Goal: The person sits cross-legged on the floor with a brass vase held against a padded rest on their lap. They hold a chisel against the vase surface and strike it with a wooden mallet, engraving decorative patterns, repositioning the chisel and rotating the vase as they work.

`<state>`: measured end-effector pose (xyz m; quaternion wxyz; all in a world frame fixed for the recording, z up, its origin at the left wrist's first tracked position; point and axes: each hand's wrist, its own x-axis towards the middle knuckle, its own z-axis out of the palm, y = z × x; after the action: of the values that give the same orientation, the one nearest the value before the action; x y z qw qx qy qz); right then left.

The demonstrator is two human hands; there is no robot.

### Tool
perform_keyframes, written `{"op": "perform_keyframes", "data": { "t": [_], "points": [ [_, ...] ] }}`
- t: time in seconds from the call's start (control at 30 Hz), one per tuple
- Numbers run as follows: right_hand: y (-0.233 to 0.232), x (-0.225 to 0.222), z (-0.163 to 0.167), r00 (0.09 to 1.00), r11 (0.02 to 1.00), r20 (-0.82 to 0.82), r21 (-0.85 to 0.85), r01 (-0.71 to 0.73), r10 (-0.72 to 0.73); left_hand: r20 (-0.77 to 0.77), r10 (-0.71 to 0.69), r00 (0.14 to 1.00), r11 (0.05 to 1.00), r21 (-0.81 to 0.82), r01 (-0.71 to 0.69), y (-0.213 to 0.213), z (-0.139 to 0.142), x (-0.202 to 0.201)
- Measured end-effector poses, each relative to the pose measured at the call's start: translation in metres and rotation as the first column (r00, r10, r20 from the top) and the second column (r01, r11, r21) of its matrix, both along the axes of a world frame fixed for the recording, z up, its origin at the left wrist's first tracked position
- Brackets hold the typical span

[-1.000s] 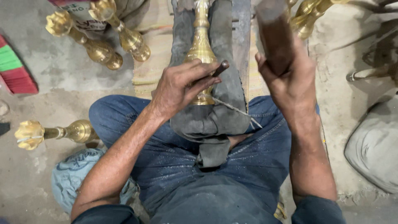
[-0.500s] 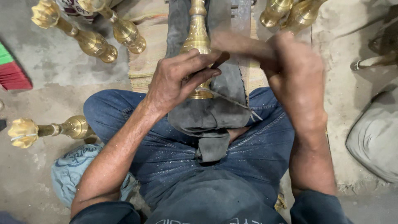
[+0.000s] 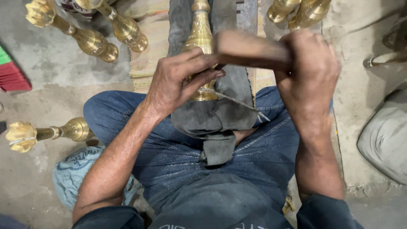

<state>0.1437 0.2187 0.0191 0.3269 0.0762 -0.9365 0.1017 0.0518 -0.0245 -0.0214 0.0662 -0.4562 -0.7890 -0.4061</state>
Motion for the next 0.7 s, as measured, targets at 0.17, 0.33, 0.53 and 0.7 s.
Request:
{"op": "perform_keyframes", "data": {
  "t": [0.17,0.33,0.53,0.7],
  "points": [
    [0.0009,0.0022,-0.0027,0.990,0.975,0.142,-0.216,0.055,-0.024,0.001,-0.028,1.000,0.999,0.014,0.028,-0.0026,-0.0023,0.0000],
    [0.0010,0.0011,-0.0054,0.984,0.888,0.116,-0.454,-0.068,0.134,0.019,-0.039,0.999,0.999,0.026,0.038,-0.0027,0.0021,0.0006],
    [-0.0006,0.0045,-0.0080,0.991,0.892,0.109,-0.452,-0.022,0.080,0.006,-0.011,1.000,0.999,-0.052,0.011,-0.0042,0.0068,0.0003],
    [-0.0017,0.0054,-0.0078,0.951,0.700,0.304,-0.691,0.182,0.053,-0.006,-0.045,0.999,0.999,-0.007,0.045,-0.0042,0.0069,-0.0001]
  ]
}}
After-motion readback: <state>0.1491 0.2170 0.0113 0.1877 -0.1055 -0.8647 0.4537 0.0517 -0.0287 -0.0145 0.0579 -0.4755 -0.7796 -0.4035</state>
